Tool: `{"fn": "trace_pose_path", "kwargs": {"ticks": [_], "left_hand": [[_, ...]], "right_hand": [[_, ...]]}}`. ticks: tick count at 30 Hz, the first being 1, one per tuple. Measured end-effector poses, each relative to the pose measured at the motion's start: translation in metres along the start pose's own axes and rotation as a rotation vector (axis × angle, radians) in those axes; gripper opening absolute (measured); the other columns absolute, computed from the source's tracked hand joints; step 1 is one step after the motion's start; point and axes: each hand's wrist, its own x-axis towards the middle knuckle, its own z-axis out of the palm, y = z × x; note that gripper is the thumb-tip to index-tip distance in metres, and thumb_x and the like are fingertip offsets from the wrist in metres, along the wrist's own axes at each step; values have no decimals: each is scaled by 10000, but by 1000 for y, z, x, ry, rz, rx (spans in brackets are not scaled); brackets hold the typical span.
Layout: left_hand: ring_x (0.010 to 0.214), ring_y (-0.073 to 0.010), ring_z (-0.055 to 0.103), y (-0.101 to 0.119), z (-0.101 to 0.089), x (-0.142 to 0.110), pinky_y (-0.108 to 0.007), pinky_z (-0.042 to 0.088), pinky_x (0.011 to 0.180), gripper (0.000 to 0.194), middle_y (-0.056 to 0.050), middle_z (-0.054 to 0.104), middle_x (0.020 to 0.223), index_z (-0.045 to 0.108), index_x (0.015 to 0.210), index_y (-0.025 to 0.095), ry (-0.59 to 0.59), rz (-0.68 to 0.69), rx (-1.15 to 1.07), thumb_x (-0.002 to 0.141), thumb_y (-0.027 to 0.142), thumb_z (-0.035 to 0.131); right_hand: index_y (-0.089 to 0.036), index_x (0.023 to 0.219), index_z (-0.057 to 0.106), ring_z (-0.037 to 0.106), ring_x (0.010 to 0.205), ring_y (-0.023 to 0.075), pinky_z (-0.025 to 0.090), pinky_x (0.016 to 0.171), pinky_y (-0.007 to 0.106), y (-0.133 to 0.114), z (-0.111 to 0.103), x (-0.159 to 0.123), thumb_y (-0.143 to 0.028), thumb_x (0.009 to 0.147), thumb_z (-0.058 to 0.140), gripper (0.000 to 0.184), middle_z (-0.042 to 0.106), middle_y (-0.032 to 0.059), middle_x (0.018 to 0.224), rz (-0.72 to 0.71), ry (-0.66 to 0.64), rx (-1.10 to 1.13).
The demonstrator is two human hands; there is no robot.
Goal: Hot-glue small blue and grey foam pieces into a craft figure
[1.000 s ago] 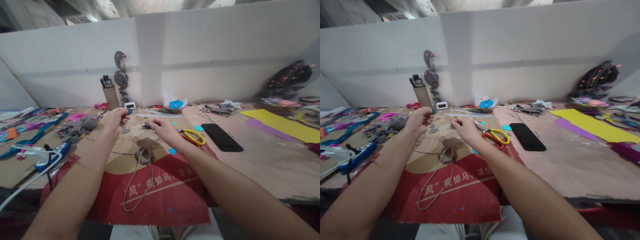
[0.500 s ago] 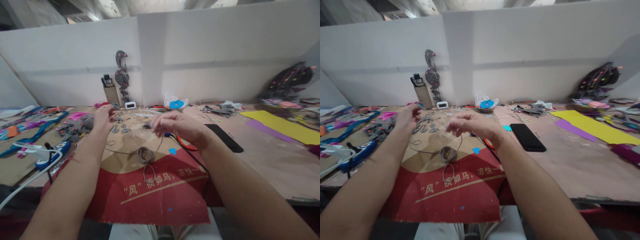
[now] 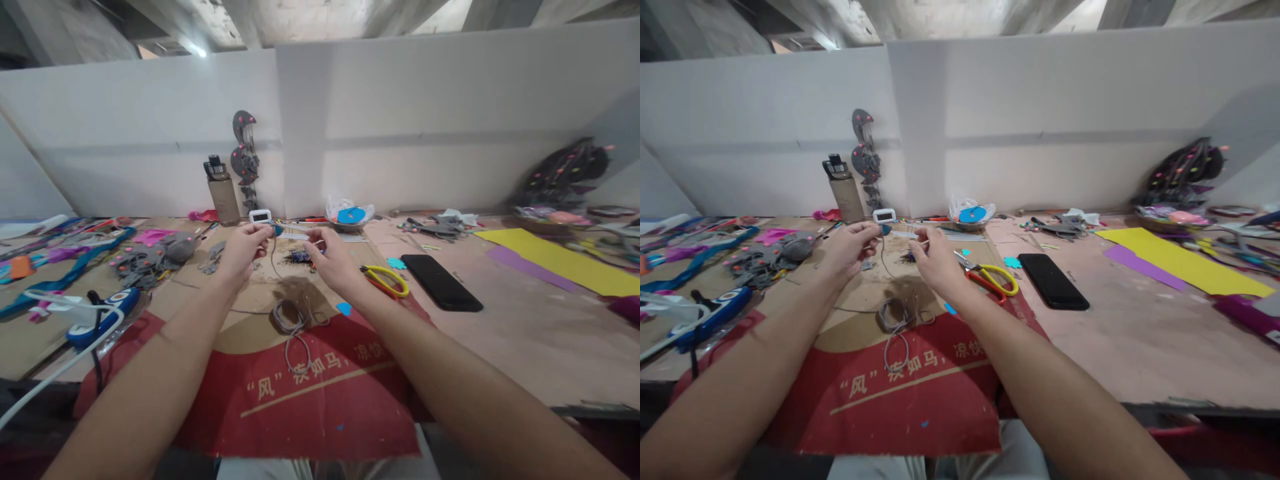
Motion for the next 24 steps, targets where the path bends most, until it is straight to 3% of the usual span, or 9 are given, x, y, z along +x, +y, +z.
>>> {"fn": "trace_pose_path", "kwargs": {"ticks": [3,6,12,15,18,24], "left_hand": [[438,-39,381,-2,11,-8,-169,262,390,198,20,504,549,603,652,131,-112,-27,30,613,283,724],[419,-51,381,-5,17,-12,-193,270,396,179,20,503,526,609,658,143,-130,-1,79,633,289,709],[514,-104,483,-9,20,-16,-231,352,483,112,-10,584,580,650,676,167,-65,265,411,668,277,665],[578,-120,522,-5,22,-20,-240,378,541,102,-26,634,646,682,695,169,-71,342,522,672,264,653],[495,-102,459,-1,24,-23,-235,334,489,122,-5,595,565,685,679,167,-129,275,526,680,284,650],[452,-84,423,-2,17,-16,-227,309,451,178,5,526,506,673,697,157,-348,32,309,688,335,680]], "right_hand": [[-179,1045,535,549,875,157,458,762,309,-9,2,0,-391,866,446,292,581,71,999,37,-26,233],[-183,1034,502,549,849,144,459,734,296,-12,3,-2,-417,826,505,314,568,60,984,140,-6,350],[-213,1060,377,575,814,123,473,714,275,-15,10,-7,-327,648,700,536,589,27,940,328,-77,706],[-210,1017,454,558,707,98,475,679,260,-12,12,-7,-329,694,650,396,572,-24,783,294,-118,748],[-187,841,542,512,602,84,473,602,241,-8,9,-5,-380,748,583,218,531,-35,675,275,-137,679],[-175,719,552,489,528,86,494,523,238,-6,5,-3,-389,756,557,217,504,-34,594,322,-115,610]]}}
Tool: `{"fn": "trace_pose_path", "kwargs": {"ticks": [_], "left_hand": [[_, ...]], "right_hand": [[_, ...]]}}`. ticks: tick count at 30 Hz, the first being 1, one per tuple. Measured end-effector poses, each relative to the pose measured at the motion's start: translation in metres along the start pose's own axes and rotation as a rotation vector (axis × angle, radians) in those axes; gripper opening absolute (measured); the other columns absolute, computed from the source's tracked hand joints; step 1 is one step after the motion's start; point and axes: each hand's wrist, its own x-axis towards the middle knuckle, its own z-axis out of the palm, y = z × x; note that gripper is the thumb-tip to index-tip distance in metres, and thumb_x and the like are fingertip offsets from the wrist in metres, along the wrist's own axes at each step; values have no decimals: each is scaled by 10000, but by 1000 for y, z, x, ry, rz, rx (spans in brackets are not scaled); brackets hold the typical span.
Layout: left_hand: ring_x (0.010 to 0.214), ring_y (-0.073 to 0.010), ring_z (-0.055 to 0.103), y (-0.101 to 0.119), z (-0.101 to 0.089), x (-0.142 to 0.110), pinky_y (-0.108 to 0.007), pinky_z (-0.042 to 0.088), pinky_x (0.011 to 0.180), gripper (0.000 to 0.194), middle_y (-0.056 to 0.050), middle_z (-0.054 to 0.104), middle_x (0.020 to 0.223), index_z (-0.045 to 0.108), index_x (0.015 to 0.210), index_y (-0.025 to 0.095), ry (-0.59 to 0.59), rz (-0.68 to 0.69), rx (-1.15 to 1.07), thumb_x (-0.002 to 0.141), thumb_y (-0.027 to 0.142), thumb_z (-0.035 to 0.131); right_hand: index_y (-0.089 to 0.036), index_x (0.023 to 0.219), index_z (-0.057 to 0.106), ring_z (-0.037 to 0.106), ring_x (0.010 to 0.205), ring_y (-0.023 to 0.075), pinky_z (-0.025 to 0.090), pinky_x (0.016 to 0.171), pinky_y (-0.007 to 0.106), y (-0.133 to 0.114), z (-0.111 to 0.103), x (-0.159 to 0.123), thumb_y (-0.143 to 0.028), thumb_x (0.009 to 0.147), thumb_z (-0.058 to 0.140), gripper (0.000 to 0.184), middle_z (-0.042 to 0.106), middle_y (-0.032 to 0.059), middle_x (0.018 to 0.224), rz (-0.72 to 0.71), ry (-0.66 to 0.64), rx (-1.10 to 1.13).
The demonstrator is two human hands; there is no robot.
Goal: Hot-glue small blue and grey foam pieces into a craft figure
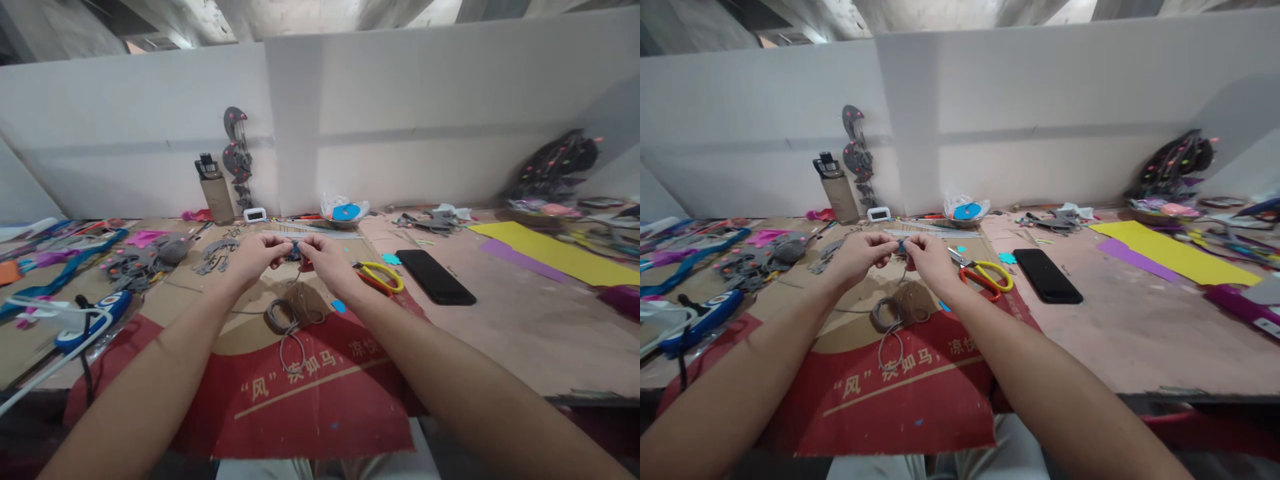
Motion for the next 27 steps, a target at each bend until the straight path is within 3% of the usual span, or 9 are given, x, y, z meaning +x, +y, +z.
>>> {"fn": "trace_pose_path", "kwargs": {"ticks": [3,7,14,21,23,27], "left_hand": [[499,-88,475,-1,-6,3,-222,350,480,204,-25,571,568,673,701,151,-145,-97,-154,686,353,698],[547,-101,511,-2,-6,2,-224,372,497,214,-43,603,621,691,751,158,-157,-107,-167,683,360,709],[496,-93,497,-5,2,2,-221,348,464,174,-25,596,563,683,696,161,13,-48,-82,627,310,741],[456,-82,460,-4,-3,4,-221,343,452,165,-2,571,539,652,654,159,134,43,-40,646,313,711],[462,-85,464,-5,-7,5,-221,354,458,154,-3,577,552,655,671,162,199,92,-1,661,310,696],[460,-93,476,-5,-15,6,-220,359,455,142,-6,586,543,667,688,161,381,166,128,680,302,676]], "right_hand": [[-173,716,547,494,504,86,499,513,244,1,0,1,-385,761,546,216,504,-34,583,20,5,-8],[-178,710,542,510,496,88,483,512,238,2,-1,2,-376,770,534,208,516,-34,587,4,16,-44],[-186,720,542,527,525,101,453,547,239,1,-1,-1,-365,807,505,202,537,-27,579,-92,20,-204],[-215,987,481,546,559,80,524,604,277,-9,8,-6,-376,819,506,234,577,-24,756,79,-121,167],[-212,951,490,493,509,68,524,556,267,-10,9,-8,-351,798,536,212,534,-44,707,94,-143,116],[-191,740,542,432,475,68,454,426,208,-8,10,-10,-334,783,534,149,448,-50,620,-22,-112,-148]]}}
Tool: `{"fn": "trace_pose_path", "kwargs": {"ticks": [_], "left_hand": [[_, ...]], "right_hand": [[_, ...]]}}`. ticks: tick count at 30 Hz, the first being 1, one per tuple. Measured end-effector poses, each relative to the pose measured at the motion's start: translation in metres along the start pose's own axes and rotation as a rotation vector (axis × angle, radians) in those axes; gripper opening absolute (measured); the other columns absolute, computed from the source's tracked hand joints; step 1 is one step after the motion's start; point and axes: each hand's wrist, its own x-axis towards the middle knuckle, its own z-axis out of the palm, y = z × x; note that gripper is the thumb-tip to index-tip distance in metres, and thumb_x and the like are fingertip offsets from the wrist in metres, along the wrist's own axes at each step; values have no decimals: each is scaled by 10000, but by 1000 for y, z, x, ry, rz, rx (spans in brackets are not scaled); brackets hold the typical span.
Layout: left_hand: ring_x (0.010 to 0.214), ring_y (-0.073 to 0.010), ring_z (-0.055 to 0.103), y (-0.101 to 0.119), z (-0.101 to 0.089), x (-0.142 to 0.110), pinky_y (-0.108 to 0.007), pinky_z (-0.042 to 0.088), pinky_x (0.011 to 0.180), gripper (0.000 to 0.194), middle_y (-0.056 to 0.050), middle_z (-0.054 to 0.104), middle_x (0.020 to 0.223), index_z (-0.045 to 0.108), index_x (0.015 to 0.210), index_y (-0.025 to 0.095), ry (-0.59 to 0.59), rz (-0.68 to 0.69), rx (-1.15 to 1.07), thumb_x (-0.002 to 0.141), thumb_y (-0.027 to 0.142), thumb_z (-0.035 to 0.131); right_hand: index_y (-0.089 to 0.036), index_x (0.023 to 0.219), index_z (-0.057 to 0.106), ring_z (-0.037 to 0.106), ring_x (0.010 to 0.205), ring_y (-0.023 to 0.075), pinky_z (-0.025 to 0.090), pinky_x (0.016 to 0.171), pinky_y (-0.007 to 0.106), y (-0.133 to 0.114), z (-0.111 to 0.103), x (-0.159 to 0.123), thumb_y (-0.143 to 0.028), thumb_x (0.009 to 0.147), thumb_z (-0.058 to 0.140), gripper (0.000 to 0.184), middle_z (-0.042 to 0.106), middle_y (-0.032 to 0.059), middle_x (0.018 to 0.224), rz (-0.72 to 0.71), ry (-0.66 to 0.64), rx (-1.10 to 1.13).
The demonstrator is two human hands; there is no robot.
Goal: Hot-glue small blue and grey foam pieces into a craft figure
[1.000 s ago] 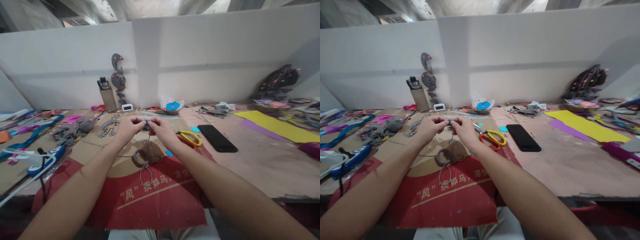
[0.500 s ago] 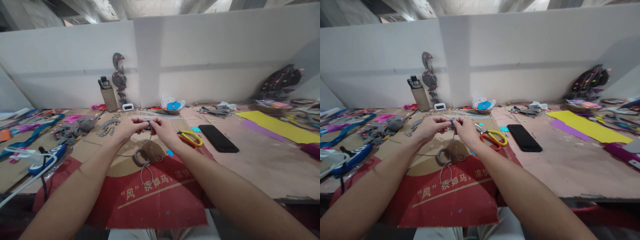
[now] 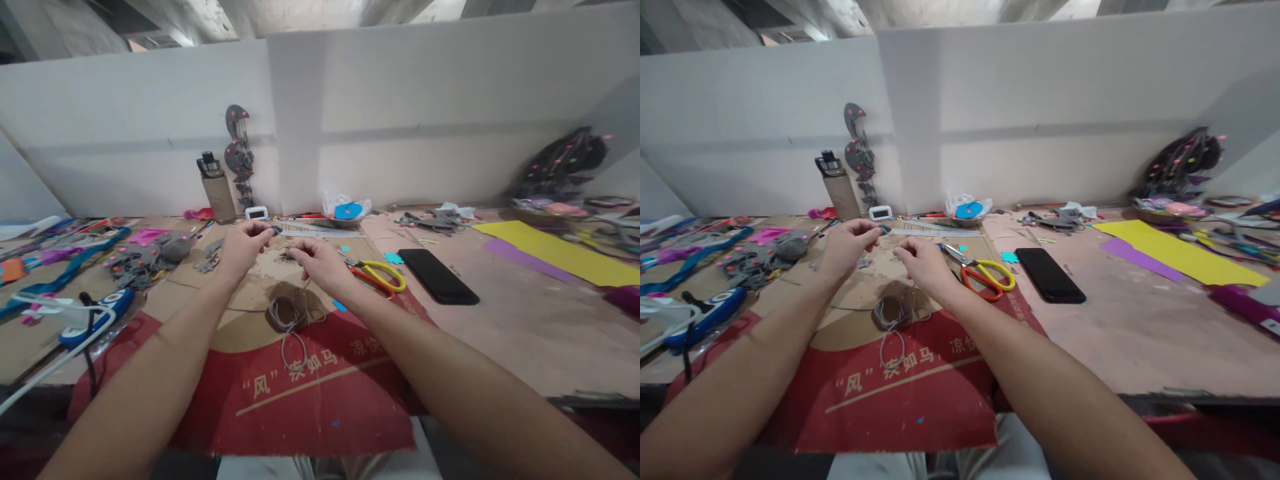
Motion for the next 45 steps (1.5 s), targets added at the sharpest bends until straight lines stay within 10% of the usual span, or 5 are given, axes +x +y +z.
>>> {"fn": "trace_pose_path", "kwargs": {"ticks": [8,11,21,33,45], "left_hand": [[481,-79,490,-4,-6,9,-198,362,467,166,-3,584,555,666,714,146,120,-63,-181,650,296,698],[490,-72,493,-8,-10,15,-182,341,445,191,8,569,564,655,735,145,144,-118,-351,619,282,718],[479,-50,455,-7,-11,15,-174,316,423,232,16,564,602,656,721,147,139,-170,-482,561,275,763],[438,-19,416,-15,-12,16,-145,293,388,228,-3,585,642,646,716,111,70,-303,-569,572,235,770],[425,1,392,-17,-13,17,-88,229,332,155,-19,575,657,636,714,85,39,-412,-608,613,158,730]], "right_hand": [[-177,734,655,566,638,119,449,620,259,-13,-13,0,-435,903,355,430,638,31,751,-181,-215,-229],[-183,768,655,583,752,161,424,702,287,-14,-32,6,-419,917,332,426,663,53,794,-260,33,-435],[-117,774,667,607,715,235,415,623,316,32,-39,16,-193,716,553,148,662,170,774,218,-12,-1032],[-157,929,508,573,798,213,459,717,336,1,-40,17,-233,659,534,281,607,88,873,-34,434,-465],[-229,1102,472,495,524,85,439,418,232,-11,-20,4,-241,778,479,324,595,15,884,-165,37,64]]}}
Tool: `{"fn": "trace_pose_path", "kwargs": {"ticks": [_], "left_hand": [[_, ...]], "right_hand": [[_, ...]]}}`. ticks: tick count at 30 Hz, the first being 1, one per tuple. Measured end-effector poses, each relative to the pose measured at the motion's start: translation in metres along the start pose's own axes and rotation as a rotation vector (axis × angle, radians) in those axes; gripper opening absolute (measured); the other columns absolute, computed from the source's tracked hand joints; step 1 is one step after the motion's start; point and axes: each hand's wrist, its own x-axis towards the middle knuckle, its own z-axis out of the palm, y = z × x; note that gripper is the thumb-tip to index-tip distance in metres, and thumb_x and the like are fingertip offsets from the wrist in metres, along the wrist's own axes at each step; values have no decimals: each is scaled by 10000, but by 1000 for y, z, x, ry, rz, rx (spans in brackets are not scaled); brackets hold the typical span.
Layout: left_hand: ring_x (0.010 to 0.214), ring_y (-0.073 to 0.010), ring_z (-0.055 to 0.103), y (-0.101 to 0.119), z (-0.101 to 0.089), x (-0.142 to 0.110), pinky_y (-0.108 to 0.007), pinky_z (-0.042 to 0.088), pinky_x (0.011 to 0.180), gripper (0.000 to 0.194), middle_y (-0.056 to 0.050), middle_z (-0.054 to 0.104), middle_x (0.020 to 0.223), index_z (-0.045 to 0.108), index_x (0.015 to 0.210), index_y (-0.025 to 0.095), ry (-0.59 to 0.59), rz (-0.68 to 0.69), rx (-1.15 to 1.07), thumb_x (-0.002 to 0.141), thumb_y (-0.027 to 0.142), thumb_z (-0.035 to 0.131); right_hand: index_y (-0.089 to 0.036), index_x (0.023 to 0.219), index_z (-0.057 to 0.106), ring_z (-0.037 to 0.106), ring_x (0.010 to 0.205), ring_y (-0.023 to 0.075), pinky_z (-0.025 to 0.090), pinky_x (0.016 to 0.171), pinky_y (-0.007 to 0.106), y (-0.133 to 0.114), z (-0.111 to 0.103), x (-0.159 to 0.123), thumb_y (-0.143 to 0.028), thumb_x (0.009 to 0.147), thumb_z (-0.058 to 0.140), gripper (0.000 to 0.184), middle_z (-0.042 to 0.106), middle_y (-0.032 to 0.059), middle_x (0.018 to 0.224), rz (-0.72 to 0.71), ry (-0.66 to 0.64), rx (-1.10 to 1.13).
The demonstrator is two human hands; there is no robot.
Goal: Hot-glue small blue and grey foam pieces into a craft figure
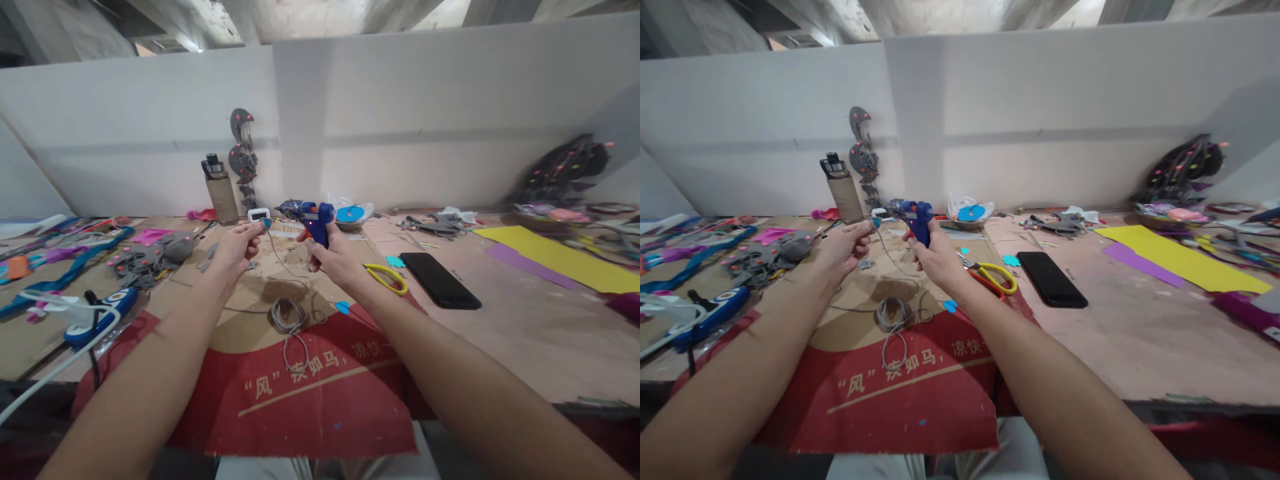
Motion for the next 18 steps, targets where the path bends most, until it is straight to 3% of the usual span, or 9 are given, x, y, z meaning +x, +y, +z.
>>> {"fn": "trace_pose_path", "kwargs": {"ticks": [14,18], "left_hand": [[431,-4,380,3,4,-5,-91,195,329,144,-8,549,633,616,678,101,-42,-6,9,612,160,730],[439,-7,376,2,5,-5,-102,190,332,184,-23,568,660,629,690,102,-55,21,42,594,197,754]], "right_hand": [[-223,1051,455,465,513,85,421,426,224,16,1,1,-358,823,499,268,578,11,852,0,-30,-158],[-224,1090,458,486,570,105,436,489,245,15,0,2,-340,815,507,303,582,22,863,-19,-34,-214]]}}
